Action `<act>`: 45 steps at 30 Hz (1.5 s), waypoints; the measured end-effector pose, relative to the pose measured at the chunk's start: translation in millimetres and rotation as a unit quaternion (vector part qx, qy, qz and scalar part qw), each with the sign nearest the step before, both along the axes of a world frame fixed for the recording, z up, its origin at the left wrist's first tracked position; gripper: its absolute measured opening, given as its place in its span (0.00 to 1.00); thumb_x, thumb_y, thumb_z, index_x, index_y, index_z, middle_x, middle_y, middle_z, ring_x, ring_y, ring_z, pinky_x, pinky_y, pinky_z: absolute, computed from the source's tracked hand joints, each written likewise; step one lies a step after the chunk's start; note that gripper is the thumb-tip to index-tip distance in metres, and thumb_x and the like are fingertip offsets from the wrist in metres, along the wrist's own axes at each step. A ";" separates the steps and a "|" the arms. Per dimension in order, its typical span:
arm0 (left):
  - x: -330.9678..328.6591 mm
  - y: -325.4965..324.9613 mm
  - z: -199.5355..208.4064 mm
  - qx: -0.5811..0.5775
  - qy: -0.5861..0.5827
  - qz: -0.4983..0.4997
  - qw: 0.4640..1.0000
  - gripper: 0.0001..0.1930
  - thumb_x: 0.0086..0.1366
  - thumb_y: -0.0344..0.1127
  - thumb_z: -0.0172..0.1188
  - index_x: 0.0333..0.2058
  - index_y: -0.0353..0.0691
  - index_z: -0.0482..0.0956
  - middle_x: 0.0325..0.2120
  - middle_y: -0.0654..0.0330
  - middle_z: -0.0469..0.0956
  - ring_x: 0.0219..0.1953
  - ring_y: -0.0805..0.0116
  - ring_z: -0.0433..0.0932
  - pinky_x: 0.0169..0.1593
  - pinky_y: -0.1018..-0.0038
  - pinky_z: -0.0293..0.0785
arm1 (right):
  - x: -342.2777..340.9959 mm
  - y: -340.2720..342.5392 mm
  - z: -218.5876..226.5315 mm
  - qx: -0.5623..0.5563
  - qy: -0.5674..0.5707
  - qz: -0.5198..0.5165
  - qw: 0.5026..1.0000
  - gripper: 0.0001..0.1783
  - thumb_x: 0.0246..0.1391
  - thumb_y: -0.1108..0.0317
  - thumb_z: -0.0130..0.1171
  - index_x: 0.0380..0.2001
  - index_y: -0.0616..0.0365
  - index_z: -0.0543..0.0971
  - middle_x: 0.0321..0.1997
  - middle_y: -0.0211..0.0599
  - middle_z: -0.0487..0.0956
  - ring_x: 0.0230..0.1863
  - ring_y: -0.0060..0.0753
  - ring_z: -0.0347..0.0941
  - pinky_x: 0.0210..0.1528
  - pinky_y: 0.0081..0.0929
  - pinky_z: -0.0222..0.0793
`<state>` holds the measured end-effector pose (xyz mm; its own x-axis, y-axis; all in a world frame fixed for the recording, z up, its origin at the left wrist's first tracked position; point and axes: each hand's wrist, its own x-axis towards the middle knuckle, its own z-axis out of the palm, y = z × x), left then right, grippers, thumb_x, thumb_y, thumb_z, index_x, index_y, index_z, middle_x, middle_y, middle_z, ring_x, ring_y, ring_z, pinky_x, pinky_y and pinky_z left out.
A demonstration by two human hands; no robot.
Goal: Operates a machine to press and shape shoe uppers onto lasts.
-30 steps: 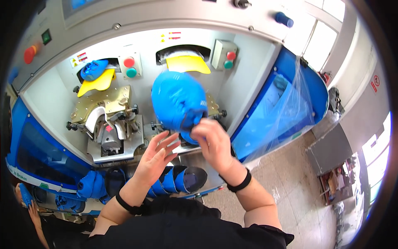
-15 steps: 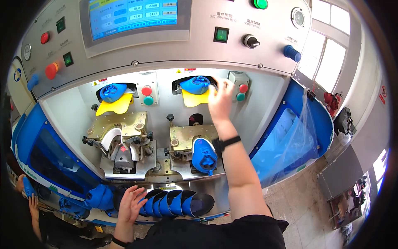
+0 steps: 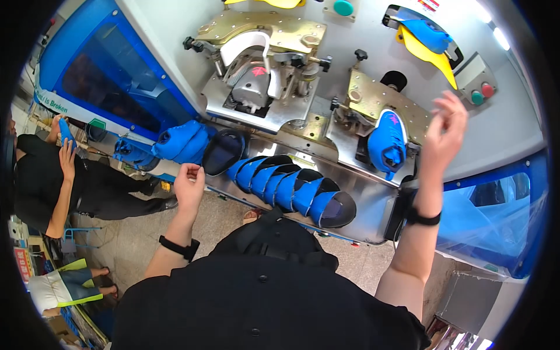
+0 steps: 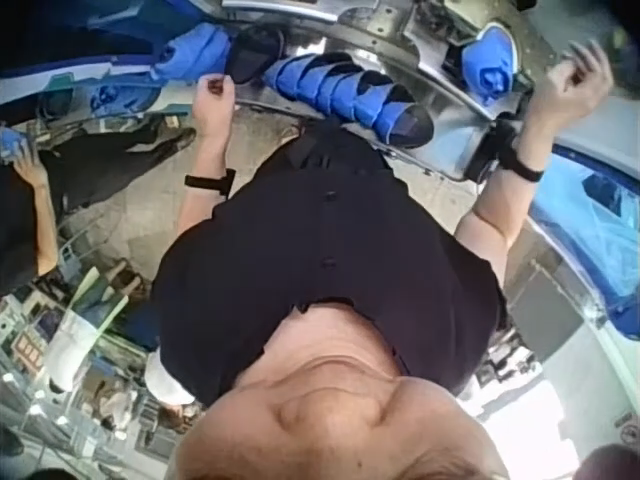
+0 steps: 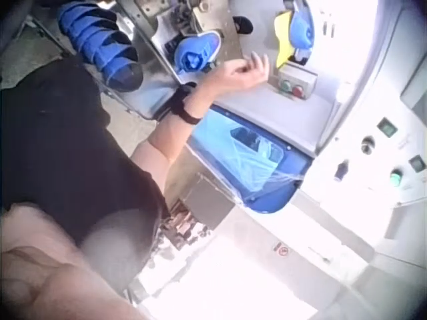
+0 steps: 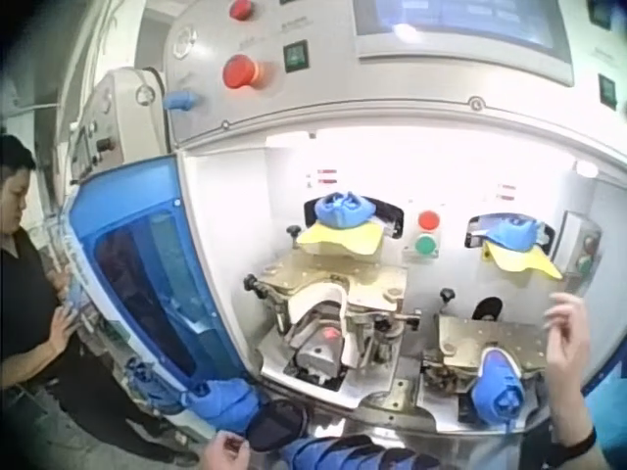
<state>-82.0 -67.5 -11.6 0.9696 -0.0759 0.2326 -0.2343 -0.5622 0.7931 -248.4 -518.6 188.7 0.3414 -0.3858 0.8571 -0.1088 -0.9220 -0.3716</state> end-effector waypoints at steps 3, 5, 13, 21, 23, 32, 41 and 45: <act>12.1 19.9 -29.4 0.101 0.077 0.051 0.991 0.16 0.61 0.41 0.63 0.38 0.32 0.75 0.26 0.54 0.79 0.29 0.65 0.79 0.35 0.71 0.75 | 7.4 95.7 -38.5 -0.064 0.089 0.198 0.974 0.12 0.38 0.87 0.53 0.26 0.59 0.77 0.36 0.40 0.80 0.34 0.35 0.77 0.34 0.28 0.72; 28.2 58.4 -92.4 0.017 0.249 0.105 0.963 0.20 0.65 0.44 0.60 0.44 0.30 0.72 0.32 0.52 0.80 0.29 0.65 0.81 0.31 0.75 0.77 | 15.1 158.3 -63.7 -0.030 0.167 0.341 0.925 0.13 0.34 0.85 0.52 0.25 0.57 0.77 0.35 0.39 0.80 0.32 0.41 0.78 0.32 0.31 0.74; 24.3 3.3 -22.8 -0.380 0.407 -0.023 0.830 0.11 0.67 0.37 0.54 0.40 0.33 0.72 0.33 0.50 0.80 0.33 0.62 0.82 0.36 0.73 0.81 | 61.9 233.8 -131.5 0.007 0.274 0.363 0.891 0.16 0.42 0.77 0.61 0.38 0.53 0.76 0.47 0.33 0.77 0.43 0.41 0.77 0.39 0.33 0.76; 12.2 16.5 61.9 -0.292 0.474 -0.141 0.819 0.14 0.67 0.45 0.55 0.38 0.38 0.73 0.30 0.56 0.79 0.31 0.65 0.81 0.32 0.72 0.79 | 123.5 237.8 -154.1 0.005 0.379 0.341 0.860 0.17 0.43 0.64 0.69 0.39 0.53 0.79 0.42 0.34 0.79 0.41 0.44 0.76 0.44 0.37 0.73; 16.7 26.1 56.5 -0.323 0.406 -0.152 0.842 0.15 0.68 0.45 0.53 0.41 0.39 0.73 0.33 0.57 0.79 0.34 0.65 0.80 0.35 0.72 0.78 | 124.4 230.9 -147.9 0.229 0.399 0.372 0.806 0.15 0.48 0.59 0.68 0.33 0.58 0.80 0.27 0.32 0.80 0.31 0.38 0.75 0.37 0.34 0.72; 13.6 -7.1 51.9 -0.393 0.469 -0.400 0.682 0.24 0.69 0.40 0.57 0.60 0.39 0.64 0.47 0.59 0.76 0.43 0.70 0.79 0.41 0.71 0.80 | 72.6 200.1 -125.2 0.659 0.282 0.402 0.569 0.16 0.61 0.51 0.59 0.35 0.54 0.78 0.22 0.19 0.71 0.22 0.13 0.66 0.26 0.15 0.65; 20.8 4.1 117.6 -0.477 0.254 -0.382 0.750 0.38 0.62 0.30 0.63 0.67 0.43 0.52 0.58 0.52 0.66 0.56 0.63 0.71 0.57 0.66 0.70 | -4.6 199.5 -108.0 0.603 0.230 0.350 0.679 0.24 0.62 0.63 0.58 0.59 0.54 0.67 0.46 0.32 0.77 0.32 0.16 0.70 0.31 0.15 0.70; 33.8 49.7 150.8 -0.317 0.098 -0.210 0.920 0.44 0.54 0.22 0.67 0.67 0.45 0.54 0.51 0.52 0.72 0.45 0.68 0.77 0.41 0.76 0.77 | -4.7 208.7 -115.8 0.519 0.273 0.362 0.724 0.22 0.57 0.69 0.62 0.54 0.54 0.72 0.44 0.31 0.77 0.32 0.16 0.69 0.33 0.17 0.69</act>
